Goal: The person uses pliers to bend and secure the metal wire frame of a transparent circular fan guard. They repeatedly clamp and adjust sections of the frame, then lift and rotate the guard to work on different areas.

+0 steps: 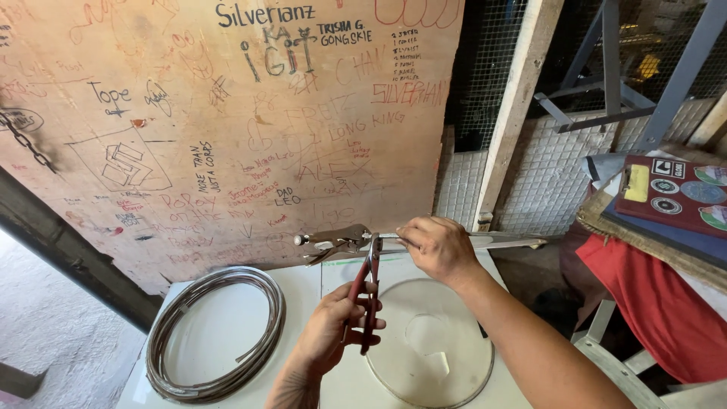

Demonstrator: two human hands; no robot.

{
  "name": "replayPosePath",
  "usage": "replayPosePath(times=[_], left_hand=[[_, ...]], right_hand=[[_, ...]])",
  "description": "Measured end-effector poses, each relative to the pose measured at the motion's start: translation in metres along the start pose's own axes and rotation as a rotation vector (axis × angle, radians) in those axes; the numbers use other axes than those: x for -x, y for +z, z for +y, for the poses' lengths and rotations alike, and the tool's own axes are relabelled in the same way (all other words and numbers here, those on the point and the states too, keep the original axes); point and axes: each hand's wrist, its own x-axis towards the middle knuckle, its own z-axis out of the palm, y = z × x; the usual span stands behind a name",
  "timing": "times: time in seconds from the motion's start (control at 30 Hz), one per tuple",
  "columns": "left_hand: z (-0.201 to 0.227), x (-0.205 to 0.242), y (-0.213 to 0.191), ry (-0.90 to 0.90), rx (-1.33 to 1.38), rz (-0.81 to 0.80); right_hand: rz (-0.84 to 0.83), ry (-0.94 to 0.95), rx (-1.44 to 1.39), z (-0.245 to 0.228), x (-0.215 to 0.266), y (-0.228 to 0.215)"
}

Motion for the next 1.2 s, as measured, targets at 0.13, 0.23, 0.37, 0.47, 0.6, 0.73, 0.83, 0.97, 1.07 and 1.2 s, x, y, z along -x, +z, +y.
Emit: replayPosePath(times=[0.13, 0.23, 0.37, 0.47, 0.6, 0.73, 0.83, 0.97, 1.07, 1.2], left_hand=[[0.003, 0.002, 0.002, -0.016, -0.004, 0.015], [-0.002, -0.002, 0.0, 0.016, -0.019, 0.004], [-0.008, -0.009, -0.001, 0.037, -0.027, 0.034], [-0.012, -0.013, -0.003, 0.052, -0.027, 0.028], [-0.015, -0.015, -0.001, 0.065, -0.019, 0.047], [-0.021, -0.018, 0.004, 0.084, 0.024, 0.067], [-0.024, -0.02, 0.004, 0.119, 0.001, 0.052], [-0.035, -0.029, 0.003, 0.139, -0.006, 0.053], [-0.04, -0.028, 0.002, 0.117, -0.019, 0.033], [-0.051, -0.021, -0.005, 0.08, -0.045, 0.038]], right_hand=[[-0.005, 0.003, -0.004, -0.002, -0.001, -0.001], [0.003, -0.014, -0.015, -0.002, -0.001, -0.001], [0.002, -0.028, 0.004, -0.001, -0.001, 0.001], [0.001, -0.038, 0.007, 0.0, 0.0, 0.001], [0.007, -0.06, 0.004, 0.001, 0.001, 0.0], [0.015, -0.051, 0.022, -0.001, -0.001, -0.001], [0.009, -0.043, 0.005, -0.001, -0.003, -0.003], [0.017, -0.047, 0.016, 0.002, -0.005, -0.004], [0.023, -0.043, 0.019, 0.004, -0.005, -0.003], [0.044, -0.047, 0.028, 0.005, -0.003, -0.003]])
